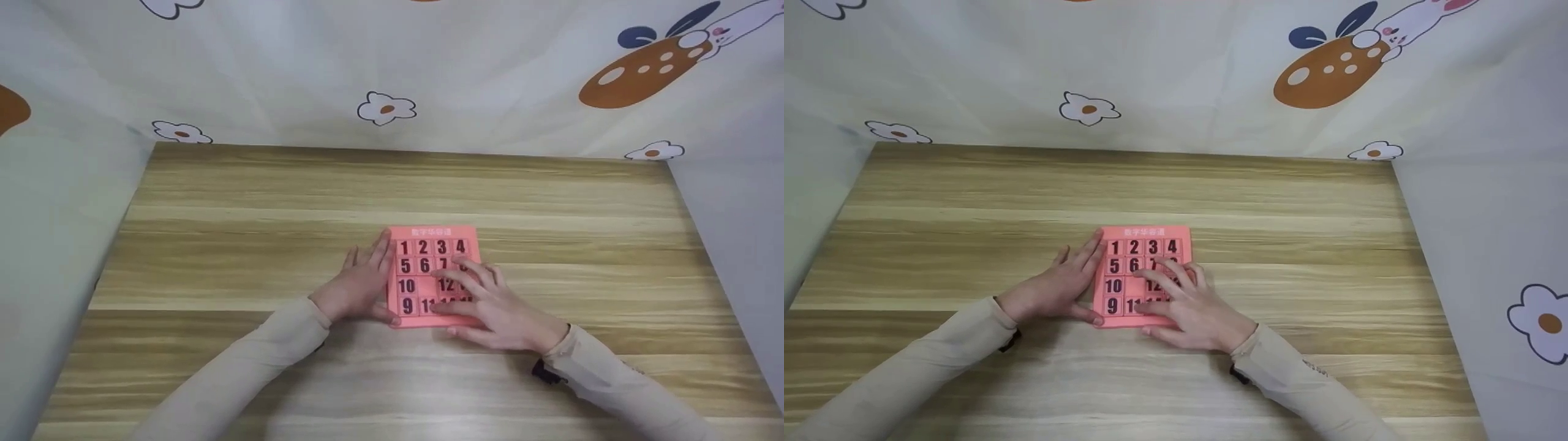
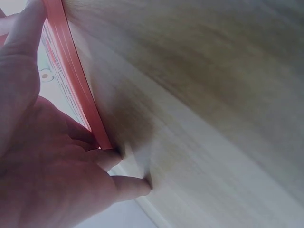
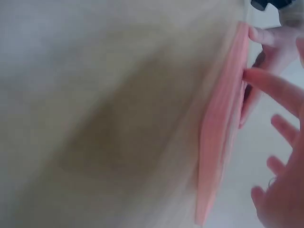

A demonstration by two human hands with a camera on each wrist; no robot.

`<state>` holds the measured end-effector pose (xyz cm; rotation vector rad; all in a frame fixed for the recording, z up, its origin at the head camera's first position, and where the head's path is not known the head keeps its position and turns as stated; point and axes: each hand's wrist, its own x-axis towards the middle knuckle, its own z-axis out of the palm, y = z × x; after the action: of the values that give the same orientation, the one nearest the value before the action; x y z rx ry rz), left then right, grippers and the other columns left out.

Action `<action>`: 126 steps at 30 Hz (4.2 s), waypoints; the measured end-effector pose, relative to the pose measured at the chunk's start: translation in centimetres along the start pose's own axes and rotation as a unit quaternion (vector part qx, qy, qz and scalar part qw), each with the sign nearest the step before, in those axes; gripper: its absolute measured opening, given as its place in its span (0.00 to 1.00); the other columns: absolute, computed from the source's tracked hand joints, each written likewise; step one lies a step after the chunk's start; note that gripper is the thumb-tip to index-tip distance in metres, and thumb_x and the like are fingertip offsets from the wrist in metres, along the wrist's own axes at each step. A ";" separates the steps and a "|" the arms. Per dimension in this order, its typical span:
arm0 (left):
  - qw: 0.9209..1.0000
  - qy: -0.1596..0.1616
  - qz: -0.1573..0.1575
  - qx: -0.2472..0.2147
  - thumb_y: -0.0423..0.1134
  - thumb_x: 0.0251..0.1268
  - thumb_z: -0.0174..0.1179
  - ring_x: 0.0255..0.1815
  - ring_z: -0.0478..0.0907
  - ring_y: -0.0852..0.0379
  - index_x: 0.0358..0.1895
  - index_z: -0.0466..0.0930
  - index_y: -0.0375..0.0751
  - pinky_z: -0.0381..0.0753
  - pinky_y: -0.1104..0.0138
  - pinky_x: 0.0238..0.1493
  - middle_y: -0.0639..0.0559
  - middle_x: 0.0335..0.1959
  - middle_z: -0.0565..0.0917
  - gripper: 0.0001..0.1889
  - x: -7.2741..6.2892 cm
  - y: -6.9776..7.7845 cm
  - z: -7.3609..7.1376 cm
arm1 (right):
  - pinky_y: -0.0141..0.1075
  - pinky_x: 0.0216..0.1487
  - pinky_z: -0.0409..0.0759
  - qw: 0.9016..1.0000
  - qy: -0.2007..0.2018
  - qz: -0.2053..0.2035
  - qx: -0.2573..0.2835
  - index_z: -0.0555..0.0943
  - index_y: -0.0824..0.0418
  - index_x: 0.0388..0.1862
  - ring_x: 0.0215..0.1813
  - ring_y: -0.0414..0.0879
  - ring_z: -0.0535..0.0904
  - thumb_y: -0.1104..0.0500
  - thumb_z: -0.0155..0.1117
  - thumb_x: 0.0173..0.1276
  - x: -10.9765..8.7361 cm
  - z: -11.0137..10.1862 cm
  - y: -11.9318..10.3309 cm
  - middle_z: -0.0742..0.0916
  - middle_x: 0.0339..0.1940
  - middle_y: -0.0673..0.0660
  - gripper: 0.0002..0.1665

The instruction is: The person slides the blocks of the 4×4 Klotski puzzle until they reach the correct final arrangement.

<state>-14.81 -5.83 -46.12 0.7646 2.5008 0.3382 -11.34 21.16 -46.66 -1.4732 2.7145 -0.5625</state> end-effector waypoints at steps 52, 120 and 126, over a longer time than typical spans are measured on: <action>1.000 -0.007 -0.004 -0.015 0.67 0.41 0.69 0.76 0.28 0.43 0.75 0.30 0.31 0.34 0.43 0.71 0.38 0.75 0.23 0.71 -0.1 -0.1 0.0 | 0.68 0.61 0.54 1.000 -0.003 -0.001 0.024 0.86 0.53 0.48 0.70 0.67 0.56 0.48 0.65 0.64 -1.7 -1.0 1.1 0.67 0.72 0.61 0.17; 1.000 -0.009 -0.005 -0.018 0.67 0.40 0.69 0.76 0.27 0.44 0.76 0.30 0.31 0.34 0.42 0.71 0.38 0.75 0.23 0.71 0.0 0.0 -0.1 | 0.64 0.63 0.53 1.000 0.000 0.005 0.030 0.88 0.53 0.44 0.70 0.65 0.56 0.48 0.62 0.66 0.3 -1.6 1.1 0.69 0.69 0.63 0.15; 1.000 -0.005 0.000 -0.007 0.67 0.40 0.69 0.76 0.28 0.45 0.75 0.31 0.30 0.35 0.43 0.71 0.38 0.75 0.25 0.71 0.0 0.0 -0.1 | 0.64 0.63 0.54 1.000 -0.001 0.023 -0.003 0.83 0.54 0.55 0.71 0.64 0.55 0.48 0.60 0.68 1.3 -1.1 0.9 0.67 0.70 0.64 0.20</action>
<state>-14.90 -5.79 -46.01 0.7580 2.4876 0.3510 -12.95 20.91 -45.72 -1.4079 2.7425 -0.5528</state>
